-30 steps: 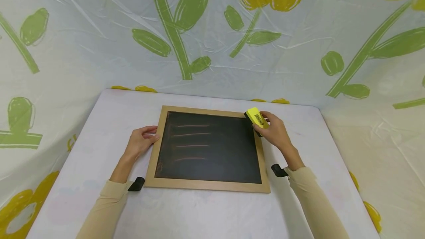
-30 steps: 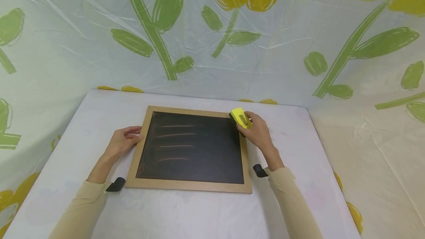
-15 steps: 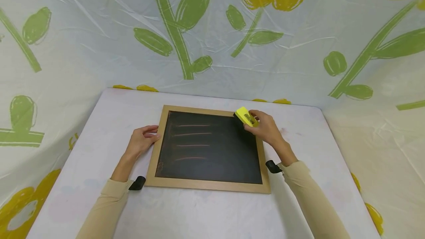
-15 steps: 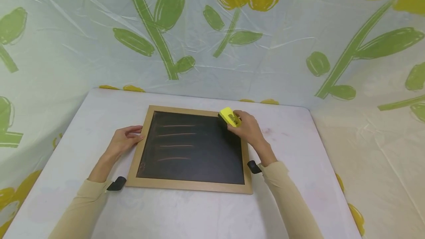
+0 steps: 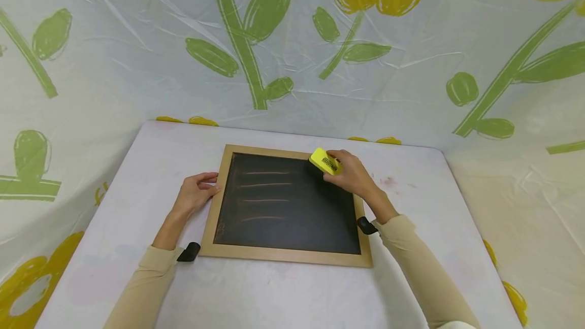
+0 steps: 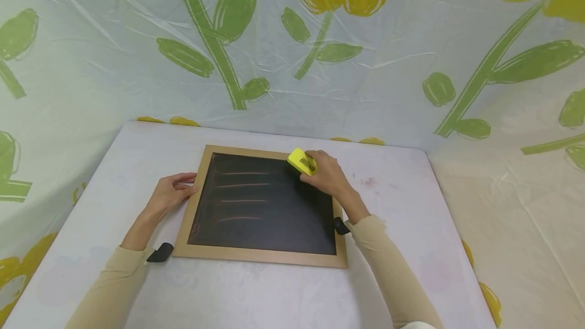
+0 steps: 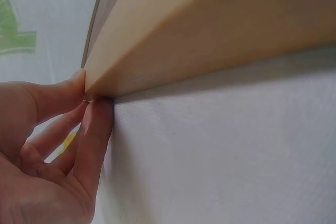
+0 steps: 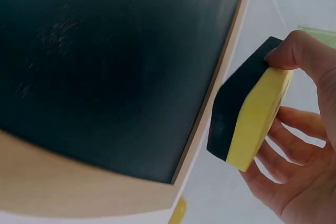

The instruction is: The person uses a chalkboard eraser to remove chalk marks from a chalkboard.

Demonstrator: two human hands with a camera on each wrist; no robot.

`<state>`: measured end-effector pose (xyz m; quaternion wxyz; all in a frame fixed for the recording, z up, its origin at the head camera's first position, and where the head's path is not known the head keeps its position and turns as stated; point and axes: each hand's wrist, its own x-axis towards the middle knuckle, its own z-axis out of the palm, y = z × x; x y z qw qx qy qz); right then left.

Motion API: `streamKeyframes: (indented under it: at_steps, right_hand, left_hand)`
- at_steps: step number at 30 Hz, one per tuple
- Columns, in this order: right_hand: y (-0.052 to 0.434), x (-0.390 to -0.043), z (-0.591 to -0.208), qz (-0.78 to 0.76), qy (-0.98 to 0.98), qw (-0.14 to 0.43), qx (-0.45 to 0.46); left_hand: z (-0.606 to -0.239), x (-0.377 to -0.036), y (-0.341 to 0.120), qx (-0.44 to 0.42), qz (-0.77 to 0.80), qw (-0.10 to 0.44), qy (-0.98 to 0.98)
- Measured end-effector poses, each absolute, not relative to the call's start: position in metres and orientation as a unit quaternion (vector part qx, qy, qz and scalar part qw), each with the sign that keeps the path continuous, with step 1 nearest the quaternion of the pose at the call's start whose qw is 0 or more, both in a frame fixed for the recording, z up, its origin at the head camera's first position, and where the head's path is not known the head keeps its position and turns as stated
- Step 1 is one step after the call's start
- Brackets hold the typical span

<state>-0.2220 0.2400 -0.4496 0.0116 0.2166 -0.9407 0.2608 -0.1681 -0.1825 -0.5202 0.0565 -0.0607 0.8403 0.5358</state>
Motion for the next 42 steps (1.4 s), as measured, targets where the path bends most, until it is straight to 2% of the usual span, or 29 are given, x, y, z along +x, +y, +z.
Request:
streamKeyframes:
  at_steps: [18, 42]
  right_hand:
    - [0.21, -0.227, -0.458, 0.238, -0.934, -0.03, 0.264]
    - [0.207, -0.233, -0.459, 0.199, -0.92, -0.103, 0.321]
  left_hand:
    - [-0.522, -0.166, -0.181, -0.055, 0.543, 0.055, 0.836]
    - [-0.521, -0.167, -0.183, -0.062, 0.541, 0.057, 0.837]
